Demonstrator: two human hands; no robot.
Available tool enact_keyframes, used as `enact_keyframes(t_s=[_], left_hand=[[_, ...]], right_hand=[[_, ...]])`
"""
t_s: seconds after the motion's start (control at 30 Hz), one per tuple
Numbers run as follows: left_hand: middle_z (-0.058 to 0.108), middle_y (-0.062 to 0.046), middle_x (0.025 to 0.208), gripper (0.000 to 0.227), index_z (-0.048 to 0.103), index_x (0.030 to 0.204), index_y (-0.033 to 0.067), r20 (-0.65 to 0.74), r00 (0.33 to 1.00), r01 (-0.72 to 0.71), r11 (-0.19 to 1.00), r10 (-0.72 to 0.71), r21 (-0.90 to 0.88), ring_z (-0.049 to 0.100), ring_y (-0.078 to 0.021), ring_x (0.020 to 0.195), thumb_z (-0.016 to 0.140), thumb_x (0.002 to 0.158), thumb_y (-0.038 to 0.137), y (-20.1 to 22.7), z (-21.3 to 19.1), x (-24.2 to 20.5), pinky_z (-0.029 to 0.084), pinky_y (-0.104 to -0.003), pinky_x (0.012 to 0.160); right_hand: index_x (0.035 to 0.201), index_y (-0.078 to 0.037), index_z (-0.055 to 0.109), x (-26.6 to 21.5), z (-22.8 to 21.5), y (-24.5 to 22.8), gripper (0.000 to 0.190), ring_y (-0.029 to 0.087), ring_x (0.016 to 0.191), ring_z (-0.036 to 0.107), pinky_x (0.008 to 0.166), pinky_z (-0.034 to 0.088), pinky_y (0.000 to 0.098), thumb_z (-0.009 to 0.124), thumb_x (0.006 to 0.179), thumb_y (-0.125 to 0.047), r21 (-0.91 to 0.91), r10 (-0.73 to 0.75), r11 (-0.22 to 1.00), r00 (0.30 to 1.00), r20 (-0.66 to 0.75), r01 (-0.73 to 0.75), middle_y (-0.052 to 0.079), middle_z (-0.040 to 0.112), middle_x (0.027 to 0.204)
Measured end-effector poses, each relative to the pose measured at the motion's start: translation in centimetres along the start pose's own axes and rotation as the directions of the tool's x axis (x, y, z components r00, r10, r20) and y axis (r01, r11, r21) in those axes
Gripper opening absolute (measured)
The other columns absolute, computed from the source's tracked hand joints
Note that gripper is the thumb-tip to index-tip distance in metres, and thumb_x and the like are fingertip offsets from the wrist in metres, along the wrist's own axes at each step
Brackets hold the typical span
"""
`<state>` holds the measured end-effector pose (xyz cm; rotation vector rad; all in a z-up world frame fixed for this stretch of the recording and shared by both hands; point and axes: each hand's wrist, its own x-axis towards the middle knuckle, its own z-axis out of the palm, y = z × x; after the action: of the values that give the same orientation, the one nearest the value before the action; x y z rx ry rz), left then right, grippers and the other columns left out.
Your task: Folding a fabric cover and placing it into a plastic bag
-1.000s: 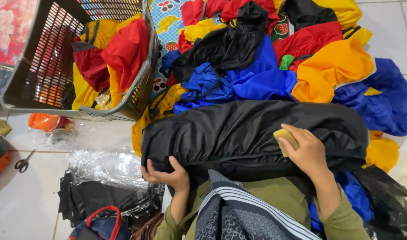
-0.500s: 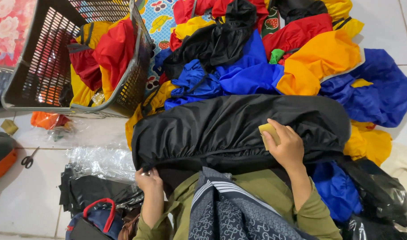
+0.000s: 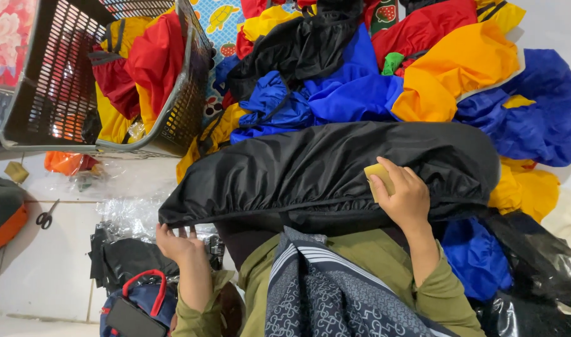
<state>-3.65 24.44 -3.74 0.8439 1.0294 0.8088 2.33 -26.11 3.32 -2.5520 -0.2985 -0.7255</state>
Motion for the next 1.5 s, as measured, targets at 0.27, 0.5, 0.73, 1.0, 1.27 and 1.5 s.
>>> enact_keyframes(t_s=[0.27,0.5,0.73,1.0,1.27,1.5], left_hand=[[0.061,-0.022,0.131,0.056,0.048,0.147,-0.0006,0.416,0.667,-0.732,0.648,0.618,0.212,0.062,-0.0256,0.119,0.071,0.097,-0.011,4.3,7.4,-8.6,0.054,-0.039,0.101],[0.076,-0.009,0.112,0.036,0.076,0.125,0.0057,0.662,-0.005,-0.989,-0.102,0.749,0.108,0.074,-0.0244,0.096,0.082,0.09,0.006,0.6,11.7,-12.5,0.061,-0.033,0.084],[0.074,-0.006,0.093,0.034,0.081,0.118,0.0164,0.779,-0.334,-0.942,-0.199,0.53,-0.269,0.072,-0.0211,0.079,0.069,0.091,0.001,-5.5,11.2,-16.8,0.064,-0.03,0.072],[0.063,-0.015,0.118,0.027,0.075,0.113,0.004,0.925,-0.224,-0.968,0.039,0.306,-0.248,0.069,-0.03,0.105,0.068,0.088,-0.004,-7.8,8.5,-17.3,0.062,-0.035,0.088],[0.05,-0.014,0.157,0.03,0.063,0.128,0.0223,0.949,-0.252,-0.964,-0.136,0.191,-0.228,0.038,-0.0495,0.145,0.056,0.101,0.035,-6.4,8.4,-18.9,0.021,-0.073,0.112],[0.038,-0.016,0.165,0.076,0.058,0.143,0.0188,0.952,-0.303,-0.952,-0.06,0.033,-0.301,0.032,-0.0506,0.148,0.022,0.1,0.07,-8.2,7.9,-17.2,0.016,-0.073,0.115]], right_hand=[[0.128,-0.011,0.073,0.0,0.2,0.2,0.037,0.025,0.081,0.072,0.069,0.058,0.0332,0.073,0.098,-0.033,-0.02,0.004,1.0,1.0,0.005,-0.004,0.008,0.072,0.089],[0.128,-0.011,0.073,0.1,-0.1,-0.2,0.037,0.026,0.083,0.072,0.071,0.058,0.0332,0.072,0.099,-0.034,-0.013,0.027,1.0,0.999,0.032,-0.026,0.01,0.073,0.091],[0.13,-0.01,0.072,0.2,-0.3,-0.2,0.039,0.025,0.084,0.072,0.073,0.059,0.0325,0.07,0.1,-0.035,-0.025,0.02,1.0,0.999,0.048,-0.019,0.009,0.072,0.092],[0.129,-0.009,0.072,0.2,-0.2,-0.2,0.039,0.026,0.083,0.071,0.074,0.059,0.0339,0.072,0.098,-0.033,-0.03,0.008,1.0,0.999,0.048,-0.007,0.01,0.072,0.092],[0.129,-0.011,0.073,1.0,-0.6,-1.7,0.038,0.028,0.084,0.071,0.075,0.058,0.0372,0.075,0.096,-0.028,0.06,0.072,0.995,0.995,0.066,-0.076,0.01,0.074,0.096],[0.104,-0.012,0.076,5.8,4.2,-13.3,0.019,0.028,0.072,0.067,0.063,0.056,0.0372,0.075,0.093,-0.027,0.49,-0.334,0.829,0.941,0.048,0.269,0.007,0.071,0.084]])
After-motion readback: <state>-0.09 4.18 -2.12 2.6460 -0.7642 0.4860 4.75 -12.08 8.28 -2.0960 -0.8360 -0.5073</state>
